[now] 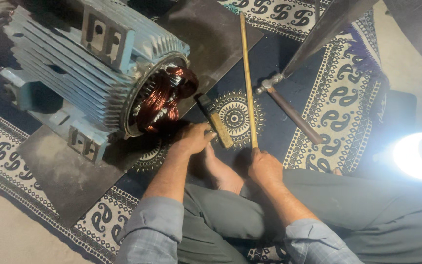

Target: The person sits on the floor and works on an electric motor stator, using a long wooden stick to press and pack copper coil windings into the stator slots, guiding the coils by hand between pushes. A hammer lies nearby on the mat.

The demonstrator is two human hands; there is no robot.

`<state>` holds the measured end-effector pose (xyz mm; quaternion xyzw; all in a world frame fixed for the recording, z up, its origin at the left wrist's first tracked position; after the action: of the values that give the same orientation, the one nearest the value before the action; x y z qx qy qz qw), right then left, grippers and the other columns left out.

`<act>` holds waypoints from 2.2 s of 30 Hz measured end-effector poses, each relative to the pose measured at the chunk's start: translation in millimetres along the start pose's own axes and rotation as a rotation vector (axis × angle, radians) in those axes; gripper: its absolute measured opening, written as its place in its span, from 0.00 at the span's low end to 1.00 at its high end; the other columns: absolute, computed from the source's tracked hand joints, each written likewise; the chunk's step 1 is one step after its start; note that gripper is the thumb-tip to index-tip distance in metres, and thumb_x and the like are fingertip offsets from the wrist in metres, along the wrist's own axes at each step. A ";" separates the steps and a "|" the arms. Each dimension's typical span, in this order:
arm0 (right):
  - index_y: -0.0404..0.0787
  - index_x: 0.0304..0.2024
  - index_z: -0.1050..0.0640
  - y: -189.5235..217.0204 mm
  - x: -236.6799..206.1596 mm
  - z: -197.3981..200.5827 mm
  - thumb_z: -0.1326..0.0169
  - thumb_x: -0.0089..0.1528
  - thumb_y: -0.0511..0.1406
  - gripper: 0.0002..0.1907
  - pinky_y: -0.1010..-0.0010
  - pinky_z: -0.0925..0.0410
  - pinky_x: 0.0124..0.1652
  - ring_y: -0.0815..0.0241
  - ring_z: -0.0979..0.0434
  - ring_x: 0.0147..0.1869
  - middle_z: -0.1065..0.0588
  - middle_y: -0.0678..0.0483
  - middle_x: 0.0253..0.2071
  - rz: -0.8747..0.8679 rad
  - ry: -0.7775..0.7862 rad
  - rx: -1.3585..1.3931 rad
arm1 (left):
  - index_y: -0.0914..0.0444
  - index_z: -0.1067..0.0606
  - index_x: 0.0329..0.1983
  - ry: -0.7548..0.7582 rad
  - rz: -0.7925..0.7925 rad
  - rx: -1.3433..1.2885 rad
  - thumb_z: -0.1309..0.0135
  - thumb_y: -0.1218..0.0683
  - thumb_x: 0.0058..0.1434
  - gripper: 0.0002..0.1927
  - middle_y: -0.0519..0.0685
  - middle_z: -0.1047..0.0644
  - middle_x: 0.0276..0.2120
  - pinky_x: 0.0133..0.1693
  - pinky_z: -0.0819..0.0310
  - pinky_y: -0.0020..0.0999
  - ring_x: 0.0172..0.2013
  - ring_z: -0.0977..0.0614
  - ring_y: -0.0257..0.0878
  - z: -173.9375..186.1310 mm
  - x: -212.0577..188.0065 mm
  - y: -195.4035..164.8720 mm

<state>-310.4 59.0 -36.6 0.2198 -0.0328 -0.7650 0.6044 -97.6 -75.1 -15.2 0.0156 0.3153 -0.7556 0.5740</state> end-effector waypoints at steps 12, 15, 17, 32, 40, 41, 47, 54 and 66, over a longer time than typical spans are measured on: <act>0.41 0.43 0.23 16.3 -2.5 -2.8 0.39 0.55 0.43 0.18 0.48 0.26 0.44 0.38 0.18 0.43 0.19 0.41 0.37 0.168 0.174 -0.006 | 0.64 0.24 0.55 -0.151 -0.005 -0.663 0.44 0.37 0.63 0.29 0.58 0.21 0.52 0.51 0.25 0.47 0.53 0.21 0.54 3.5 21.3 24.3; 0.42 0.43 0.22 15.3 -2.2 -1.1 0.37 0.54 0.46 0.21 0.48 0.26 0.44 0.37 0.19 0.44 0.20 0.40 0.37 0.130 0.213 0.046 | 0.62 0.23 0.54 -0.498 -0.039 -0.772 0.44 0.37 0.65 0.27 0.54 0.18 0.48 0.49 0.22 0.41 0.48 0.16 0.48 28.5 16.1 34.8; 0.42 0.44 0.23 15.9 -2.1 0.2 0.36 0.53 0.46 0.22 0.47 0.26 0.43 0.37 0.19 0.43 0.20 0.40 0.37 0.135 0.209 0.054 | 0.58 0.22 0.54 -0.622 0.032 -0.559 0.44 0.37 0.64 0.25 0.52 0.16 0.44 0.50 0.23 0.38 0.45 0.15 0.45 39.9 8.7 41.4; 0.44 0.47 0.21 17.1 -2.3 5.2 0.39 0.55 0.47 0.22 0.47 0.27 0.45 0.37 0.18 0.46 0.19 0.40 0.40 0.087 0.205 0.088 | 0.61 0.20 0.51 -0.435 0.161 -0.228 0.41 0.39 0.63 0.24 0.56 0.19 0.49 0.52 0.24 0.43 0.48 0.17 0.50 30.1 8.8 66.6; 0.44 0.46 0.20 17.2 -1.0 1.8 0.39 0.56 0.48 0.22 0.48 0.27 0.47 0.37 0.19 0.47 0.19 0.40 0.41 0.105 0.235 0.059 | 0.60 0.24 0.57 -0.021 0.175 0.070 0.38 0.40 0.57 0.29 0.57 0.25 0.58 0.58 0.32 0.46 0.59 0.25 0.54 -17.0 9.9 39.3; 0.44 0.46 0.20 16.2 -1.4 0.6 0.38 0.55 0.48 0.22 0.48 0.27 0.47 0.37 0.19 0.47 0.19 0.40 0.41 0.106 0.240 0.060 | 0.60 0.23 0.55 -0.001 0.171 0.099 0.39 0.41 0.60 0.26 0.57 0.24 0.57 0.58 0.30 0.47 0.58 0.24 0.55 -18.8 8.4 36.1; 0.43 0.48 0.21 11.0 0.2 -3.9 0.39 0.55 0.47 0.23 0.48 0.26 0.46 0.36 0.18 0.47 0.19 0.39 0.40 0.136 0.225 0.047 | 0.58 0.21 0.49 -0.051 0.131 0.116 0.42 0.45 0.63 0.17 0.58 0.21 0.52 0.55 0.27 0.50 0.54 0.21 0.57 -20.8 4.9 23.3; 0.44 0.49 0.21 12.3 -1.8 -6.1 0.39 0.56 0.47 0.23 0.48 0.27 0.45 0.37 0.19 0.46 0.20 0.40 0.41 0.177 0.230 0.051 | 0.55 0.20 0.50 -0.061 0.243 0.014 0.45 0.47 0.63 0.15 0.53 0.20 0.52 0.54 0.26 0.48 0.54 0.20 0.54 -37.7 2.0 17.3; 0.43 0.44 0.21 13.2 -6.4 -1.8 0.40 0.57 0.46 0.18 0.48 0.27 0.44 0.37 0.19 0.44 0.20 0.41 0.37 0.195 0.203 0.067 | 0.53 0.21 0.53 -0.031 0.284 -0.072 0.51 0.48 0.66 0.15 0.49 0.21 0.56 0.57 0.27 0.44 0.56 0.21 0.51 -41.9 3.2 23.1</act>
<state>-296.6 61.8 -32.1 0.3116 -0.0184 -0.6751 0.6684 -92.5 -60.4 -60.6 0.0277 0.3278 -0.6550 0.6803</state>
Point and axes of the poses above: each hand's wrist, its own x-axis towards the middle knuckle, its own z-axis out of the back of the hand, y = z × x, the point moved 5 cm from there along x, towards the middle knuckle
